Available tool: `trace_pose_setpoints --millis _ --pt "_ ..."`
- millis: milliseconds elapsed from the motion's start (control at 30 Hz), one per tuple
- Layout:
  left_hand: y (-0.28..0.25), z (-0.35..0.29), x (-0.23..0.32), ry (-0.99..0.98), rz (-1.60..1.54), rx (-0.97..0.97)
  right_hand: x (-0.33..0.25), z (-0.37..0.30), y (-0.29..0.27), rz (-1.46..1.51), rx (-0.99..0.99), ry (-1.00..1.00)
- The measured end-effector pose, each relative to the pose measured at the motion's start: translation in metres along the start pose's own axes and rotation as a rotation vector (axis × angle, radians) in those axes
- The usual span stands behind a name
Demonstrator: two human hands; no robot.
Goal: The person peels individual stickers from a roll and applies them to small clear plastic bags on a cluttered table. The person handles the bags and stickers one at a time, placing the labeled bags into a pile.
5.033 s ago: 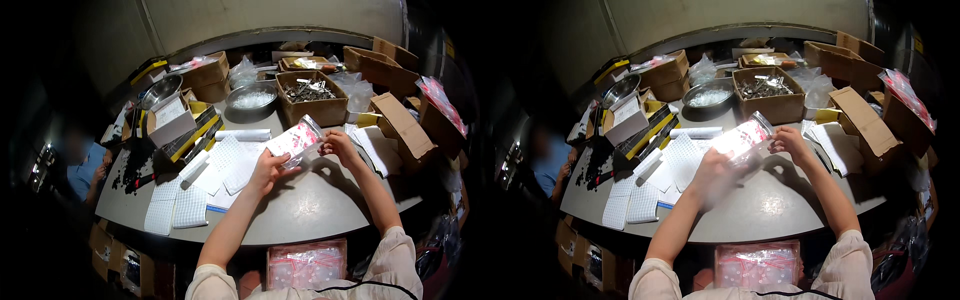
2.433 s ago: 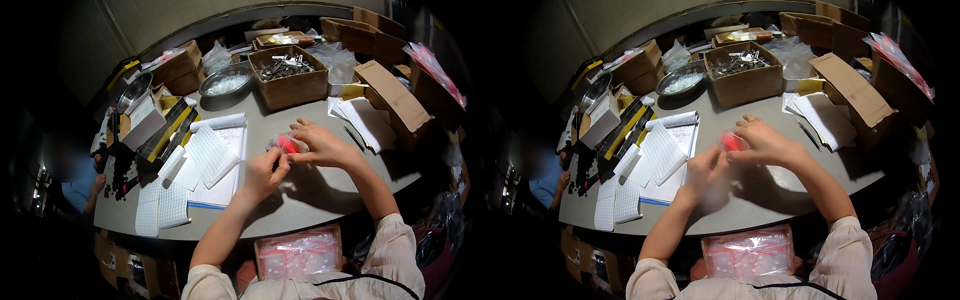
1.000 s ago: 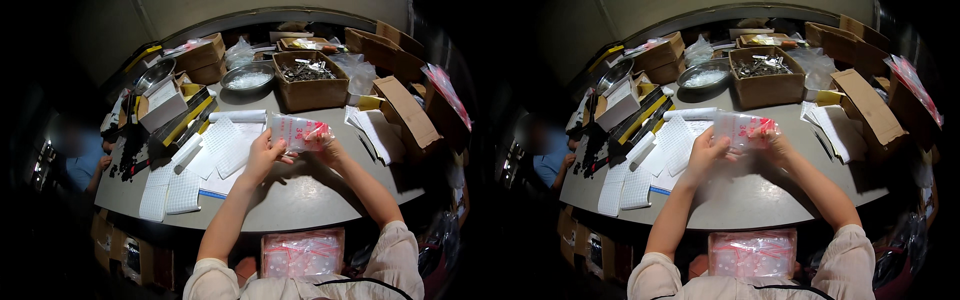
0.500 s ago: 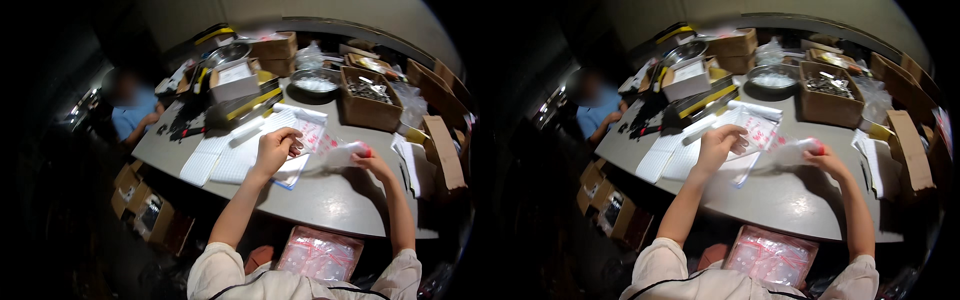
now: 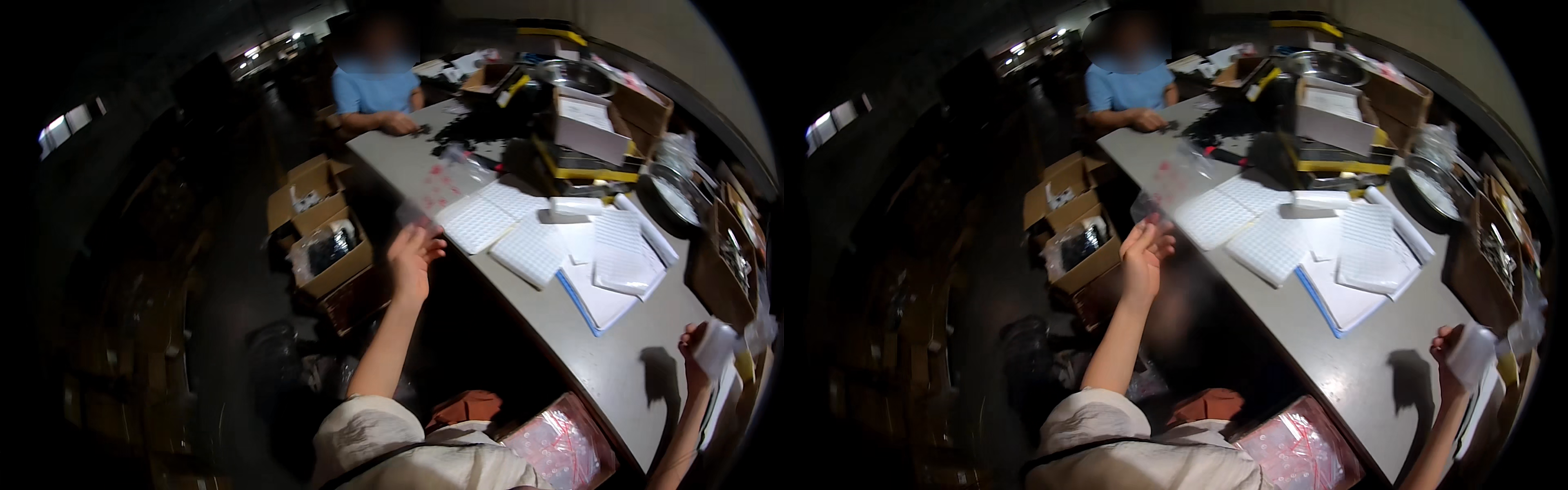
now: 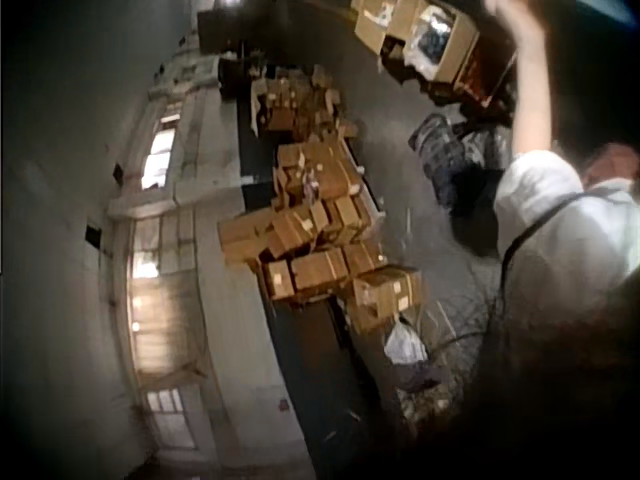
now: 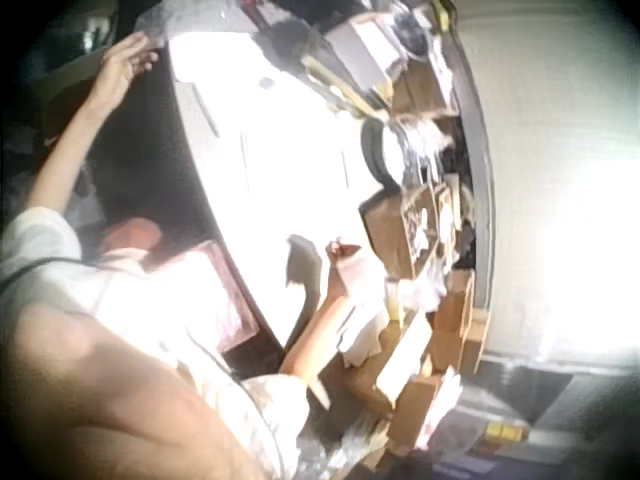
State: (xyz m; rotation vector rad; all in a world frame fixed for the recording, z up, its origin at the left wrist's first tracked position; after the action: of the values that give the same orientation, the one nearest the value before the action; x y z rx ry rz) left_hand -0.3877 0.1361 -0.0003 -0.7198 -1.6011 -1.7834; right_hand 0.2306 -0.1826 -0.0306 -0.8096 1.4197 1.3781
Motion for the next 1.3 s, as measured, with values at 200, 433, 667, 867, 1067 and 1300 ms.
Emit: trace_pose_setpoints --millis 200,433,667,867,1067,1300 --pt "-0.226 0.087 -0.010 0.024 -0.354 0.426 0.023 0.005 0.028 -0.244 0.443 0.064" --pt "-0.337 0.118 -0.006 0.021 -0.198 0.669 0.012 0.001 0.043 -0.431 0.466 0.080" --pt "-0.393 -0.039 -0.107 -0.473 -0.025 0.617 0.012 -0.003 0.038 -0.395 0.464 0.106" --pt "-0.420 -0.154 -0.131 -0.874 0.207 0.585 0.010 -0.004 0.023 -0.427 0.461 0.203" --pt "-0.476 -0.181 -0.126 -0.801 0.245 0.804 0.008 -0.004 0.018 -0.475 0.500 0.178" --pt "-0.536 -0.171 -0.046 -0.158 0.093 1.150 0.012 0.001 0.015 -0.515 0.496 0.211"
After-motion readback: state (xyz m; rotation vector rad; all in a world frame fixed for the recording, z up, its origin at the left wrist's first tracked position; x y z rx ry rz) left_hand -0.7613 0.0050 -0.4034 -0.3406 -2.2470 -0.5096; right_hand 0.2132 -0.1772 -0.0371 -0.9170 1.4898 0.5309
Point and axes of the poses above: each hand's wrist, its own z-axis towards the middle knuckle, its own y-axis out of the palm, x = y × z, the point moved 3 cm from there along z, towards the middle knuckle, and after that the axes turned 5 degrees about -z, right-handed, at the moved point
